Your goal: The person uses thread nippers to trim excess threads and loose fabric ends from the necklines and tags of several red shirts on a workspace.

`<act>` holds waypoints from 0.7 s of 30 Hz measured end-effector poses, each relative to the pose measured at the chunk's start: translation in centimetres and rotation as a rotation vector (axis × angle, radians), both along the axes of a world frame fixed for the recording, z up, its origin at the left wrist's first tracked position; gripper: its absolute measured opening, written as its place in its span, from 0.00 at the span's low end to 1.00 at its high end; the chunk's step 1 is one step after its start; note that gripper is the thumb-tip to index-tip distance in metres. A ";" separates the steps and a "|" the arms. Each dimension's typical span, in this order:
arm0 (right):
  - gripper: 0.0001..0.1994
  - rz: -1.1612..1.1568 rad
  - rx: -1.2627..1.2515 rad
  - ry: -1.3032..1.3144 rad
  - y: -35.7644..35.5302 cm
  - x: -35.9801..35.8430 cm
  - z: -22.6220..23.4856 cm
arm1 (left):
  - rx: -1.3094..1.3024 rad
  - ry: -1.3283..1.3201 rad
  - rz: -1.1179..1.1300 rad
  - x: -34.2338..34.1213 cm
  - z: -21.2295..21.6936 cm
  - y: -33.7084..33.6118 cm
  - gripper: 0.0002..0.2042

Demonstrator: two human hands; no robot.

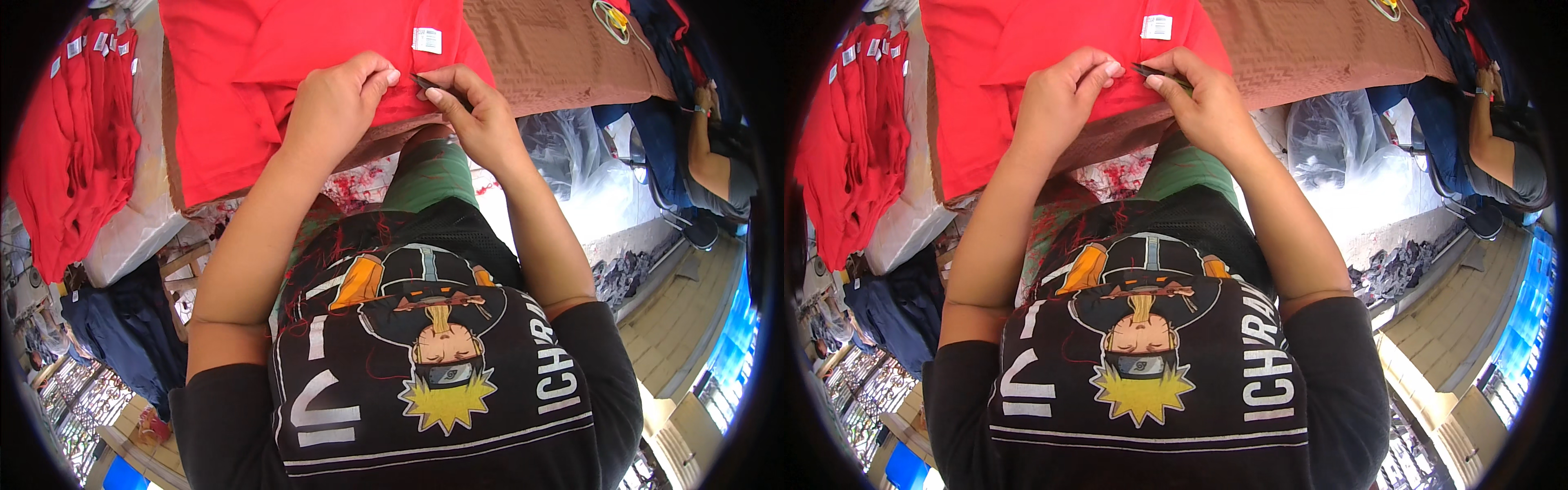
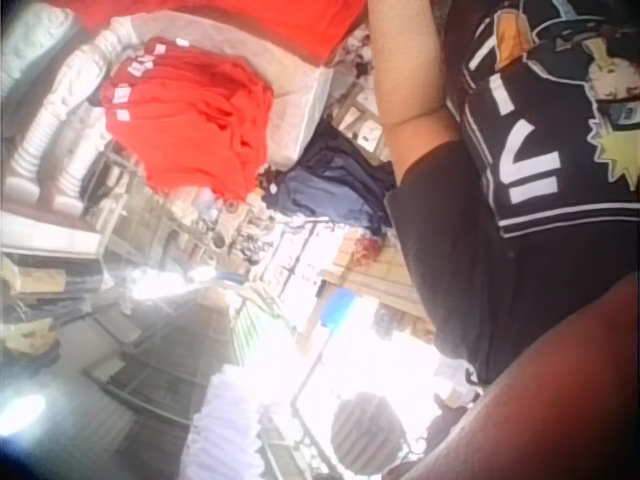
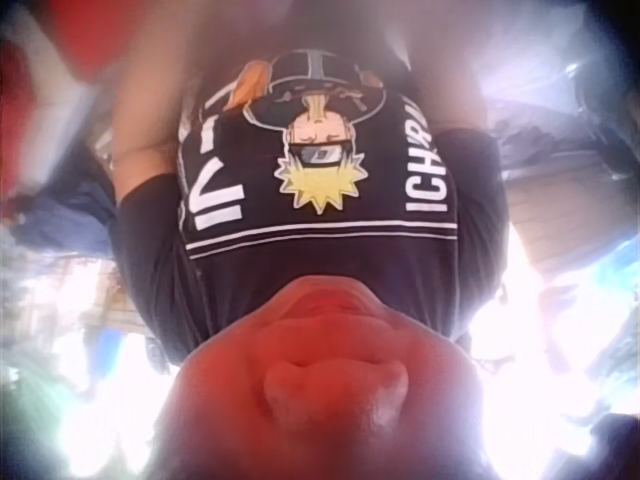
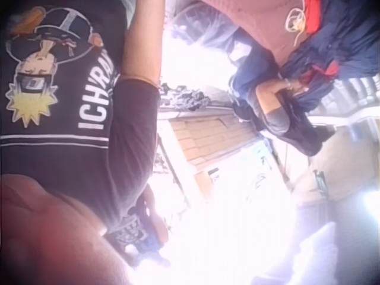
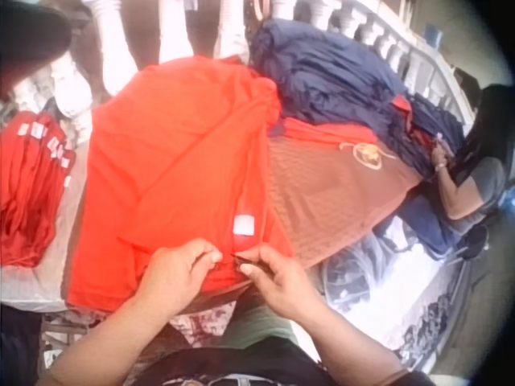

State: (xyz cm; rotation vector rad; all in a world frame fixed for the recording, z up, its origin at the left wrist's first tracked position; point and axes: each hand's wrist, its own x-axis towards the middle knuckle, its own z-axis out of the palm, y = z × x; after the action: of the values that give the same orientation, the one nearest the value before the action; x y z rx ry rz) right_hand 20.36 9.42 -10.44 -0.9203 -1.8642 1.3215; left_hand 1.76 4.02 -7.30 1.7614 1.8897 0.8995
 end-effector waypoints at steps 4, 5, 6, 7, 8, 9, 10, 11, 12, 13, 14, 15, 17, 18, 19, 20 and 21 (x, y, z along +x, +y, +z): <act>0.08 0.007 -0.007 0.000 0.2 0.0 -0.3 | -0.047 -0.205 -0.047 -0.9 -0.4 0.8 0.09; 0.08 0.013 -0.025 0.013 0.3 0.1 -0.3 | -0.058 -0.249 -0.056 -1.1 -0.5 0.8 0.09; 0.08 0.017 -0.042 0.026 0.3 0.1 -0.3 | -0.063 -0.214 -0.062 -1.3 -0.7 0.7 0.10; 0.08 0.022 -0.060 0.038 0.3 0.2 -0.4 | -0.069 -0.179 -0.067 -1.5 -0.9 0.6 0.10; 0.08 0.020 -0.059 0.032 0.3 0.2 -0.3 | -0.074 -0.144 -0.072 -1.5 -1.0 0.5 0.10; 0.08 0.022 -0.058 0.025 0.3 0.2 -0.2 | -0.041 -0.152 -0.094 -1.3 -1.0 0.3 0.10; 0.08 0.024 -0.058 0.019 0.3 0.3 -0.1 | -0.007 -0.160 -0.116 -1.0 -0.9 0.1 0.10; 0.08 0.025 -0.067 0.019 0.3 0.3 0.0 | 0.026 -0.168 -0.138 -0.7 -0.8 0.0 0.10; 0.08 0.027 -0.075 0.019 0.3 0.3 0.2 | 0.067 -0.102 -0.147 -0.5 -1.0 0.1 0.10; 0.09 0.030 -0.082 0.020 0.3 0.2 0.3 | 0.108 -0.035 -0.155 -0.4 -1.3 0.2 0.10; 0.09 0.028 -0.070 0.019 0.3 0.2 0.2 | 0.149 0.032 -0.163 -0.4 -1.5 0.3 0.10; 0.09 0.023 -0.058 0.018 0.3 0.2 0.0 | 0.148 0.058 -0.175 -0.5 -1.6 0.6 0.09; 0.09 0.021 -0.044 0.013 0.4 0.2 -0.1 | 0.146 0.110 -0.199 -0.8 -1.6 1.1 0.08; 0.09 0.020 -0.043 0.009 0.4 0.2 -0.2 | 0.050 0.083 -0.193 -0.9 -1.2 1.3 0.07; 0.09 0.019 -0.042 0.005 0.4 0.2 -0.3 | -0.047 0.057 -0.187 -1.0 -0.2 1.7 0.07; 0.09 0.018 -0.042 -0.008 0.4 0.3 -0.2 | -0.143 0.031 -0.180 -1.0 0.4 1.9 0.07; 0.09 0.022 -0.041 -0.019 0.4 0.3 0.1 | -0.150 0.011 -0.194 -1.2 0.7 2.1 0.07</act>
State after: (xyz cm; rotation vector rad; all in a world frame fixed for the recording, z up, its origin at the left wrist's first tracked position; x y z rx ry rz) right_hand 20.63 9.80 -10.33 -0.9395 -1.8727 1.3735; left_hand 0.61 6.09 -6.61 1.8234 1.7090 0.6615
